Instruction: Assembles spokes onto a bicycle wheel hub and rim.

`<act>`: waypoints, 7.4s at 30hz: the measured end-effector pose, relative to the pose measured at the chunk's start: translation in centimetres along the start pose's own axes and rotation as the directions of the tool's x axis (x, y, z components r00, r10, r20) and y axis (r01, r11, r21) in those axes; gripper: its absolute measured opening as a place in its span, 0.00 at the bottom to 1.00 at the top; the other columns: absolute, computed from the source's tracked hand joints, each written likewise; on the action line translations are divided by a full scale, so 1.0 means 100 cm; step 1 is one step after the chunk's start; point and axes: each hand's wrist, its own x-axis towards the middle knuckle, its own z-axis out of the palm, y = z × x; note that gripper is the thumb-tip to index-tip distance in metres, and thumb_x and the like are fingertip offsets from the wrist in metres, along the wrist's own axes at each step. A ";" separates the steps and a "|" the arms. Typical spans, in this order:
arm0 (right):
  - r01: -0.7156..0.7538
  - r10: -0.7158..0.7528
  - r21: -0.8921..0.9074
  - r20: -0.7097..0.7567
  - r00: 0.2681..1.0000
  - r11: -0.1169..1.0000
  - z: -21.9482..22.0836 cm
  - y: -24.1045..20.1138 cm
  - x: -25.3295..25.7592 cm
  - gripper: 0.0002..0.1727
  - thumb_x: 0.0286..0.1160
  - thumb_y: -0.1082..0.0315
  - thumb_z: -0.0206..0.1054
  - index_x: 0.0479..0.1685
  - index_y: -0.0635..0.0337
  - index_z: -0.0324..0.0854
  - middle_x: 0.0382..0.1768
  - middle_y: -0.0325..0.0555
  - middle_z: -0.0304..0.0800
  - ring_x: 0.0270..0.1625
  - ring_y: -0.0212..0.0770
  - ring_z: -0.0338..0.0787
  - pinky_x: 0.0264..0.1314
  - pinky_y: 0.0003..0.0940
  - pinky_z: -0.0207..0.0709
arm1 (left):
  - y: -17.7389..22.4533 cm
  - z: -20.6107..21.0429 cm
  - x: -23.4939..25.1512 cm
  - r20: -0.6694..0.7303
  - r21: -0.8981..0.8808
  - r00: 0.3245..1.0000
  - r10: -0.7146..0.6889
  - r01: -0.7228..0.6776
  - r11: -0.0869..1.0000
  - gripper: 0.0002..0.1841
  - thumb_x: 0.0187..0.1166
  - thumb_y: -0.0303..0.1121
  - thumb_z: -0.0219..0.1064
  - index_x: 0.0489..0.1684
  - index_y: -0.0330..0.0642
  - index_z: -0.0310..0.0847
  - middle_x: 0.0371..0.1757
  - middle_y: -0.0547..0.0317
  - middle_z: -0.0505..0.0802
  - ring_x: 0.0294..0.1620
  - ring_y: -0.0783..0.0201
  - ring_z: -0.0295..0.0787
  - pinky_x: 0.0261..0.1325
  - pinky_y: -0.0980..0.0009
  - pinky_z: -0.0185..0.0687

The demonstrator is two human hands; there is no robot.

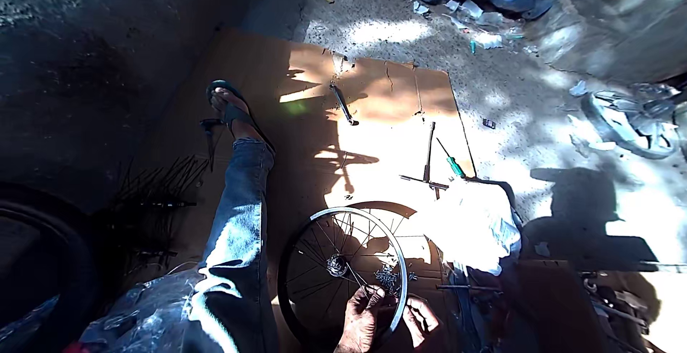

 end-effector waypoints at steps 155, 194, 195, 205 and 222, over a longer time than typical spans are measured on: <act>0.187 -0.156 -0.128 0.220 0.963 0.974 -0.017 -0.003 0.026 0.12 0.65 0.72 0.74 0.48 0.64 0.87 0.49 0.50 0.88 0.45 0.32 0.90 0.42 0.24 0.88 | 0.012 -0.001 -0.002 -0.047 0.182 0.998 -0.043 0.051 0.982 0.08 0.85 0.26 0.64 0.48 0.27 0.84 0.41 0.43 0.96 0.43 0.55 0.96 0.52 0.60 0.93; 0.121 -0.083 -0.150 0.236 0.968 0.981 -0.009 -0.022 0.013 0.22 0.81 0.66 0.64 0.62 0.80 0.76 0.49 0.59 0.90 0.47 0.35 0.92 0.53 0.32 0.88 | 0.026 0.041 -0.008 -0.295 0.553 0.944 -0.150 0.296 0.779 0.17 0.85 0.34 0.60 0.66 0.34 0.82 0.60 0.39 0.91 0.62 0.46 0.89 0.69 0.44 0.81; 0.140 -0.102 -0.149 0.236 0.966 0.979 -0.010 -0.019 0.013 0.23 0.79 0.66 0.65 0.61 0.81 0.76 0.49 0.62 0.89 0.48 0.36 0.91 0.55 0.32 0.86 | 0.027 0.044 -0.013 -0.305 0.551 0.941 -0.146 0.299 0.779 0.19 0.87 0.34 0.60 0.70 0.35 0.79 0.62 0.38 0.90 0.65 0.46 0.88 0.71 0.44 0.80; 0.017 -0.001 -0.169 0.090 0.996 0.985 0.004 -0.041 0.006 0.17 0.76 0.74 0.64 0.58 0.81 0.79 0.50 0.63 0.89 0.51 0.37 0.89 0.60 0.29 0.82 | 0.026 0.008 -0.014 -0.086 0.613 0.988 -0.130 0.155 0.775 0.16 0.84 0.33 0.65 0.63 0.32 0.84 0.56 0.41 0.93 0.57 0.52 0.92 0.67 0.51 0.84; -0.006 0.007 -0.010 0.135 0.991 1.000 -0.002 0.015 0.018 0.26 0.68 0.65 0.74 0.61 0.76 0.78 0.50 0.60 0.91 0.44 0.43 0.93 0.49 0.40 0.89 | 0.227 -0.102 -0.254 0.165 0.967 0.974 -0.157 -0.191 -0.169 0.14 0.81 0.45 0.69 0.47 0.43 0.90 0.43 0.52 0.94 0.41 0.54 0.94 0.46 0.47 0.89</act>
